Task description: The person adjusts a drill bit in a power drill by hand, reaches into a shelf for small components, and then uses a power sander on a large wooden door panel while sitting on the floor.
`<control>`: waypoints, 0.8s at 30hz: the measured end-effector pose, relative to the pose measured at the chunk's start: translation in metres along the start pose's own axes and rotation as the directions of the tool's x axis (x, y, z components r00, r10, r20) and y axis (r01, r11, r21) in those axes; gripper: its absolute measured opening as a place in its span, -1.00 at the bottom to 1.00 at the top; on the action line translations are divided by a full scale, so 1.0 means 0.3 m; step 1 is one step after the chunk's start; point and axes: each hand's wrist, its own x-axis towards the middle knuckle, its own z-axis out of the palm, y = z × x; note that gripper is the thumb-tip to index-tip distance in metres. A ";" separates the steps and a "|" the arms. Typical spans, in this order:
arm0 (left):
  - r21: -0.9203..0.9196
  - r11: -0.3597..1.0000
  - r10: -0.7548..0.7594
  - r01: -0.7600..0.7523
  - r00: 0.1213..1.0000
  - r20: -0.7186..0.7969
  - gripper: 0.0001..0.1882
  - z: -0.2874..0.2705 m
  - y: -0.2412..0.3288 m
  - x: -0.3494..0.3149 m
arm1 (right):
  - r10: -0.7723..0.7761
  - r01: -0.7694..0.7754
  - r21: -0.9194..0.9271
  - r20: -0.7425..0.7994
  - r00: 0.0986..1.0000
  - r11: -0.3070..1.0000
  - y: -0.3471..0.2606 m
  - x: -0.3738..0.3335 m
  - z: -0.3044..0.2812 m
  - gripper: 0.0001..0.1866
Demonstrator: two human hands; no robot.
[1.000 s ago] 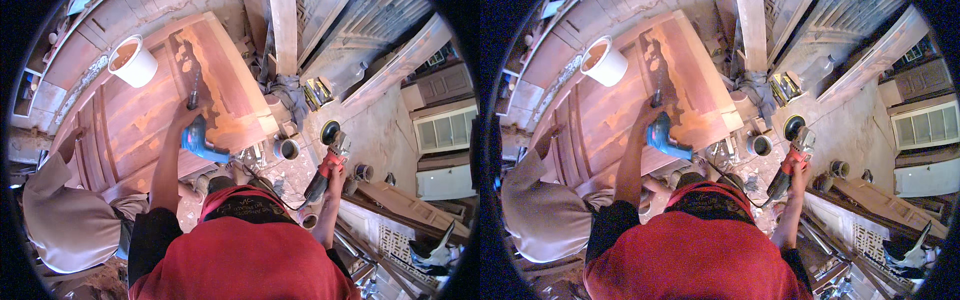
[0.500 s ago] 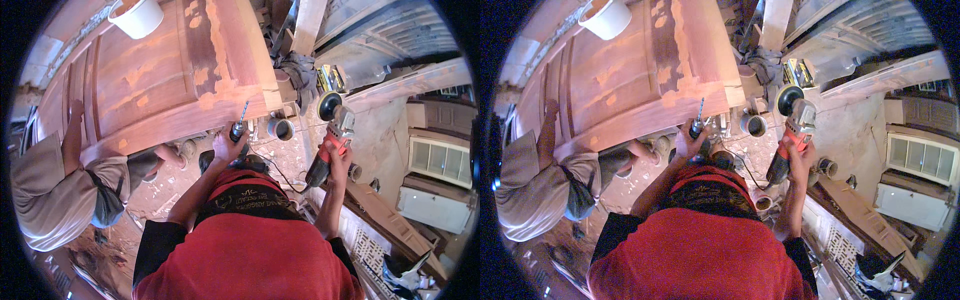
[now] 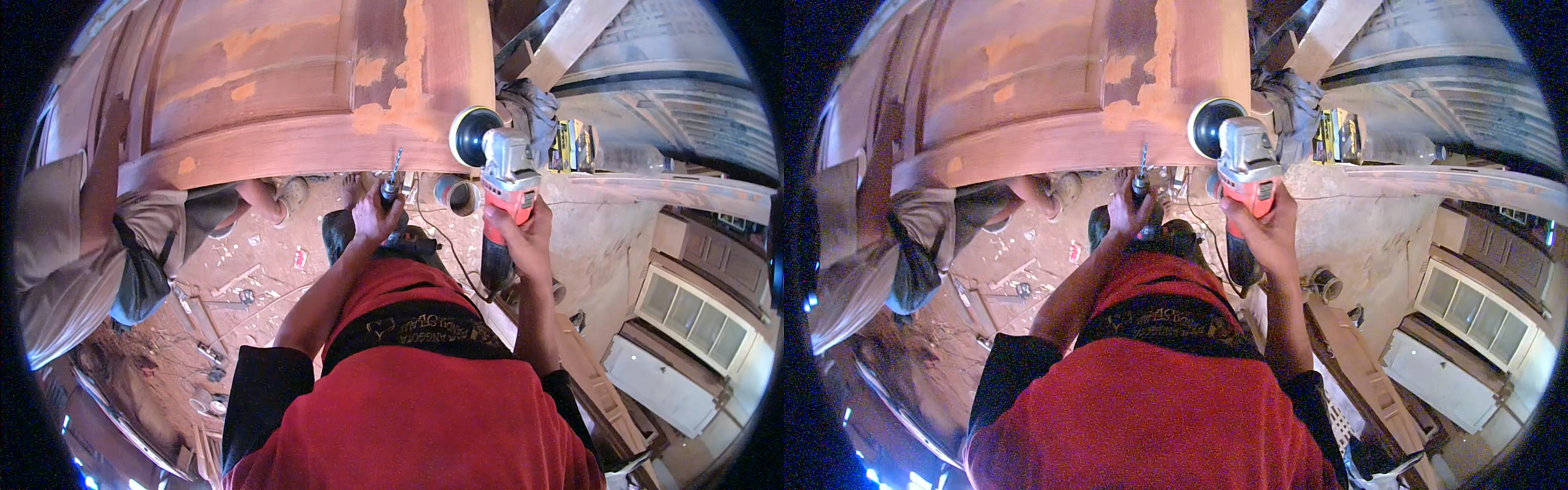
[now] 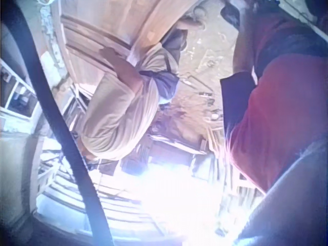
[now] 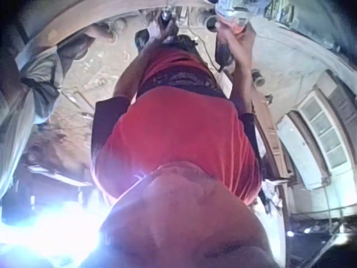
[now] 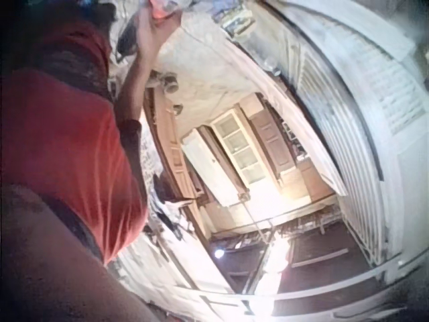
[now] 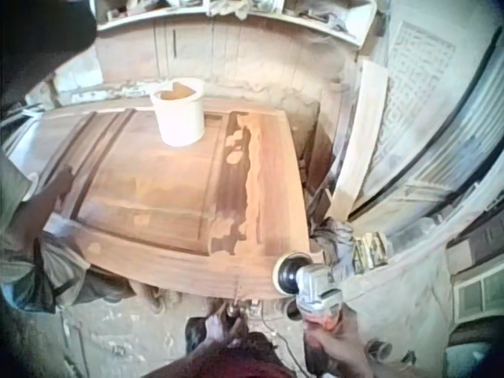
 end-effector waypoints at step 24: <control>0.031 0.996 -0.084 0.081 0.989 0.124 -0.47 0.021 0.039 0.055 | 0.006 -0.008 0.053 0.043 0.999 0.999 0.003 0.040 0.016 -0.55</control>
